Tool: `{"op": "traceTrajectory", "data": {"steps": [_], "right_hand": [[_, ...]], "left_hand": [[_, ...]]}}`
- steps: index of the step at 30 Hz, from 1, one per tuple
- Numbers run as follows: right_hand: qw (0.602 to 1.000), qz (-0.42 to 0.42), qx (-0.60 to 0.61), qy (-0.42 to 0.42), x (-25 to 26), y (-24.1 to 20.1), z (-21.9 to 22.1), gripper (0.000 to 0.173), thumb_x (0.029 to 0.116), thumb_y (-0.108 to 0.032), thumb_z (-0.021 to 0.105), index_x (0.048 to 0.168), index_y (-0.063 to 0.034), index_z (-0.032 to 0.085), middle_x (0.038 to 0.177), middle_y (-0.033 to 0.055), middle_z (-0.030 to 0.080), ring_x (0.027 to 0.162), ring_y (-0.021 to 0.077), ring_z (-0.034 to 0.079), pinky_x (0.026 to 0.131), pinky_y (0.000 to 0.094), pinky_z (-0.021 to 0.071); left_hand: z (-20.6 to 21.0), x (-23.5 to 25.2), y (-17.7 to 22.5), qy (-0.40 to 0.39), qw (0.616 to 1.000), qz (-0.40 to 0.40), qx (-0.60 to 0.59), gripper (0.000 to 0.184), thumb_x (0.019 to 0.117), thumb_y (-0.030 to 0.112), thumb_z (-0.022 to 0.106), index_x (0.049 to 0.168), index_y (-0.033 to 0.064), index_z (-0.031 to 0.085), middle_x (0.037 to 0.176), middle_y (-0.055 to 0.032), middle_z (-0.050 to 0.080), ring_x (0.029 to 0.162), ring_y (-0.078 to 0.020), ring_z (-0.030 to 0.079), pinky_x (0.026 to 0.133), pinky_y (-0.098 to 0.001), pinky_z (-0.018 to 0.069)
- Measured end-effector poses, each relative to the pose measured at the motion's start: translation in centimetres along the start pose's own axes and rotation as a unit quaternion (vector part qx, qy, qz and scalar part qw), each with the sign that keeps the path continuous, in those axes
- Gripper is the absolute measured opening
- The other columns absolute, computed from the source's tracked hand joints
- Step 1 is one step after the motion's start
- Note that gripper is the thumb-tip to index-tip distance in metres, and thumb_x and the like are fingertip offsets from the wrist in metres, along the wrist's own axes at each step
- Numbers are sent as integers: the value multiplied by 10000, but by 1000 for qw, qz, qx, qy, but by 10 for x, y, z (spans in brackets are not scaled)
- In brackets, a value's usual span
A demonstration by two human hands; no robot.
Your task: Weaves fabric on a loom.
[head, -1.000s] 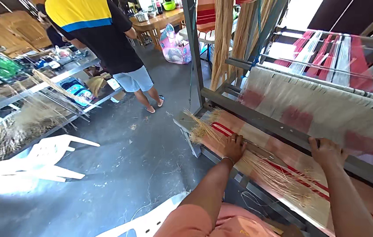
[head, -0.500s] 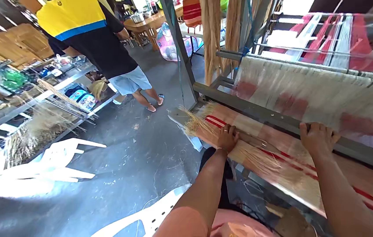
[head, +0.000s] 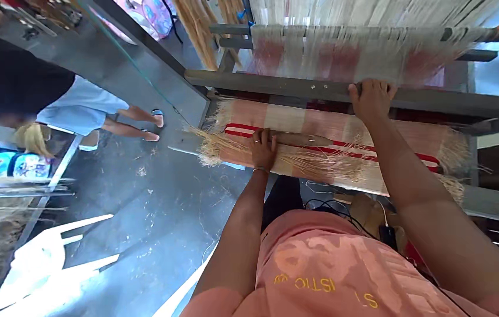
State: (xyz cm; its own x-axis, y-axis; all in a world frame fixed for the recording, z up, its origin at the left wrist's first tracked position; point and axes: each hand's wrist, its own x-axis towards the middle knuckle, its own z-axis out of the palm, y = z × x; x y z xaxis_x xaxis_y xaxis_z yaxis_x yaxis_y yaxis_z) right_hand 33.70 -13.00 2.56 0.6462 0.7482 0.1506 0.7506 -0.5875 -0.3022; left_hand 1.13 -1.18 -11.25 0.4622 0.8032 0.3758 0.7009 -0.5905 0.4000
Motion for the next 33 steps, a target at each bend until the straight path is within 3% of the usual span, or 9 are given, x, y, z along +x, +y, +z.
{"op": "traceTrajectory", "data": {"steps": [5,11,15,17,19,21,24,27,33], "right_hand": [[1000,14,1,-24,28,4,-2,732,1066,-606,265,1383,-16,560,1420,236,572,1410,416,448,1214,632,172],[999,24,0,-31,-34,-8,-7,687,1079,-559,303,1358,5,578,1393,250,581,1377,428,480,1202,632,224],[998,27,7,-55,-29,-12,-11,607,1090,-494,325,1307,-8,615,1358,237,604,1358,423,491,1180,644,238],[995,-16,69,-71,-26,2,-17,545,1098,-440,375,1367,-22,599,1380,230,598,1362,413,491,1185,642,242],[978,-42,198,-56,-32,30,-31,454,1110,-334,403,1414,-46,580,1412,155,615,1354,274,551,1187,485,377],[944,-4,330,7,-39,56,-50,418,1107,-300,421,1393,-37,576,1368,120,645,1264,185,621,1101,389,501],[929,107,346,82,-65,86,-65,380,1075,-309,498,1271,-4,612,1164,140,693,1048,200,688,941,405,571],[939,163,302,-6,-94,92,-58,373,1070,-287,529,1268,15,620,1191,188,683,1053,271,691,945,469,570],[949,134,270,-89,-112,80,-8,272,1057,-198,537,1205,-76,731,1169,157,721,1079,290,689,983,511,531]], "left_hand": [[2,0,-1,7,1000,-1,-2,479,1058,496,442,1362,176,629,1382,-187,571,1243,-384,561,1033,-546,459],[4,-1,-1,-2,1000,-2,-7,506,1057,518,430,1385,176,606,1406,-193,556,1277,-391,541,1057,-558,435],[1,0,-2,4,1000,5,-13,510,1051,521,451,1373,159,613,1383,-201,564,1273,-384,543,1062,-539,444],[-3,1,0,-8,999,8,-35,511,1049,496,470,1383,134,607,1399,-231,558,1304,-407,531,1083,-558,430],[-6,-1,4,-38,998,0,-53,522,1058,491,458,1425,138,570,1445,-240,517,1353,-414,487,1118,-570,399],[-2,-1,0,-33,998,6,-58,499,1067,495,443,1435,181,568,1460,-208,500,1345,-391,484,1109,-558,404],[1,0,-4,-16,998,19,-62,483,1065,492,437,1446,231,575,1473,-176,500,1327,-370,491,1091,-541,412],[0,-1,-6,-20,997,34,-64,593,1018,574,421,1499,241,520,1526,-167,457,1370,-371,453,1111,-552,374],[-2,-2,-5,-21,998,28,-45,668,936,639,488,1477,250,535,1478,-163,478,1323,-383,459,1076,-570,363]]}}
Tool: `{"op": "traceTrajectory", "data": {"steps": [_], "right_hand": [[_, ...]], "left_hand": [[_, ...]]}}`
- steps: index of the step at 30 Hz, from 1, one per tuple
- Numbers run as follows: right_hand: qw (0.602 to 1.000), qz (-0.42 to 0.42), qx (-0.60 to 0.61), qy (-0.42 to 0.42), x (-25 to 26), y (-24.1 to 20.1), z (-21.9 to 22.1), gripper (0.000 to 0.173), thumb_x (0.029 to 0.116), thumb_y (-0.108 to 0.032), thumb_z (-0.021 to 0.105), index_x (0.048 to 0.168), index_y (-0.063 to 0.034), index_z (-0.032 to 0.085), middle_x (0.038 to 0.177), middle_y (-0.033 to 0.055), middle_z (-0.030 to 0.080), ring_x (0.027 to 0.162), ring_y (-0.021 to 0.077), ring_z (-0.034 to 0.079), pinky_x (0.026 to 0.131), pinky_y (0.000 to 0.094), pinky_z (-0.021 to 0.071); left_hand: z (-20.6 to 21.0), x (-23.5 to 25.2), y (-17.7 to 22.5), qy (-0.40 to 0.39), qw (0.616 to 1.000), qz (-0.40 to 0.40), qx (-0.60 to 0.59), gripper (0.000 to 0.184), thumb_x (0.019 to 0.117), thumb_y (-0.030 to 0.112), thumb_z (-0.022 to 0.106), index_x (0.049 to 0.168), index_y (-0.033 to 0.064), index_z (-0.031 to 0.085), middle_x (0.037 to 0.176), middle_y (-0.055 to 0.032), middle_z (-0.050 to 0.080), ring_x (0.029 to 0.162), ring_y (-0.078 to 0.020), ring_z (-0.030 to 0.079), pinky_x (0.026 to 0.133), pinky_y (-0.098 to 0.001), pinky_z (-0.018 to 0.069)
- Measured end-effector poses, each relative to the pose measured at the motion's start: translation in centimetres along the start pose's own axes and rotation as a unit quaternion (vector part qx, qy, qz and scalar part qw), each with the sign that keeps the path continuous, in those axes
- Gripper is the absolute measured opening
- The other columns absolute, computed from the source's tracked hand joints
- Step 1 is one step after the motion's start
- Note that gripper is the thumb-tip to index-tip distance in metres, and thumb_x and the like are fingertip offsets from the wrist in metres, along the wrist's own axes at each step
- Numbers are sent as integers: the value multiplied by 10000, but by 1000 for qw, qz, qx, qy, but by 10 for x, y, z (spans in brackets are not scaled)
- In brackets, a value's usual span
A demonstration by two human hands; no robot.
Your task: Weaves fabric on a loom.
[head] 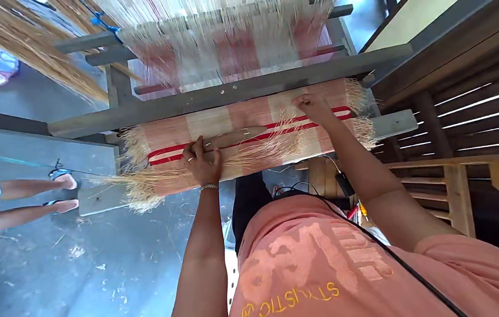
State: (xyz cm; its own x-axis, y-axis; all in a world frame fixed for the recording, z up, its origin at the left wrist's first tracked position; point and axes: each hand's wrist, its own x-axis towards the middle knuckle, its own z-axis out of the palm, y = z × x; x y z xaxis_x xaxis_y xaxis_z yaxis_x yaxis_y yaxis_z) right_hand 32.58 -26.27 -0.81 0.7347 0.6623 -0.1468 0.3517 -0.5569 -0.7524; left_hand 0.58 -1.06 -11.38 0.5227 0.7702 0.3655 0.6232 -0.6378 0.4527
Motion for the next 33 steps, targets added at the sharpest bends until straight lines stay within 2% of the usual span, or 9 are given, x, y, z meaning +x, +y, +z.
{"op": "traceTrajectory", "data": {"steps": [4,7,12,20,24,28,29,31,33], "right_hand": [[999,27,-22,-21,9,-4,13,297,1075,-202,491,1224,-80,718,1180,168,711,1123,305,671,1017,523,506],[998,64,-22,-6,7,-2,10,321,1088,-222,463,1223,-36,688,1105,189,718,1049,328,682,973,548,508],[993,117,6,-24,-7,9,8,507,1037,-476,578,1208,-9,673,1107,200,712,1042,335,687,978,566,510],[987,120,110,-5,-13,19,15,270,974,-269,725,1123,-44,711,1001,117,733,915,201,682,896,449,537],[959,155,238,18,-18,31,0,191,1007,-207,658,1132,-66,688,993,59,688,793,117,619,729,315,528],[911,220,342,70,-24,81,-53,281,1061,-190,523,1299,-49,571,1012,39,671,753,80,626,683,242,547],[898,227,363,102,-31,95,-75,271,1068,-180,489,1284,-35,566,1012,36,676,786,76,646,719,229,560],[882,230,376,167,-56,125,-137,294,1074,-156,448,1287,-4,582,1135,56,691,948,95,685,871,247,571],[888,234,307,250,-92,175,-220,269,1063,-163,509,1288,-59,615,1223,26,681,1062,83,679,964,243,557]], "left_hand": [[0,-1,-2,-8,1000,-3,2,689,958,678,481,1487,238,524,1474,-150,485,1341,-353,465,1109,-551,358],[2,0,-2,-3,1000,-11,2,678,962,677,486,1487,250,523,1468,-158,487,1337,-365,467,1104,-555,363],[5,-1,-3,11,1000,-12,24,588,1014,610,464,1518,309,490,1450,-182,496,1325,-380,473,1097,-574,356],[5,1,-1,9,999,-8,34,565,1042,568,432,1546,313,453,1482,-175,485,1337,-384,477,1100,-589,361],[6,2,1,-6,998,-20,62,565,1049,580,397,1564,348,414,1499,-179,475,1314,-400,495,1065,-607,381],[4,2,3,-20,996,-24,79,586,1052,588,369,1576,327,386,1502,-206,459,1313,-426,490,1027,-638,391],[4,2,3,-18,996,-23,82,587,1050,592,373,1573,326,389,1497,-208,462,1315,-425,487,1030,-639,386],[4,2,1,-18,995,-25,92,601,1040,616,384,1575,343,375,1495,-201,461,1312,-422,491,1024,-637,394],[4,2,1,-16,995,-29,94,605,1033,624,399,1581,371,355,1482,-199,466,1302,-412,496,1027,-636,391]]}}
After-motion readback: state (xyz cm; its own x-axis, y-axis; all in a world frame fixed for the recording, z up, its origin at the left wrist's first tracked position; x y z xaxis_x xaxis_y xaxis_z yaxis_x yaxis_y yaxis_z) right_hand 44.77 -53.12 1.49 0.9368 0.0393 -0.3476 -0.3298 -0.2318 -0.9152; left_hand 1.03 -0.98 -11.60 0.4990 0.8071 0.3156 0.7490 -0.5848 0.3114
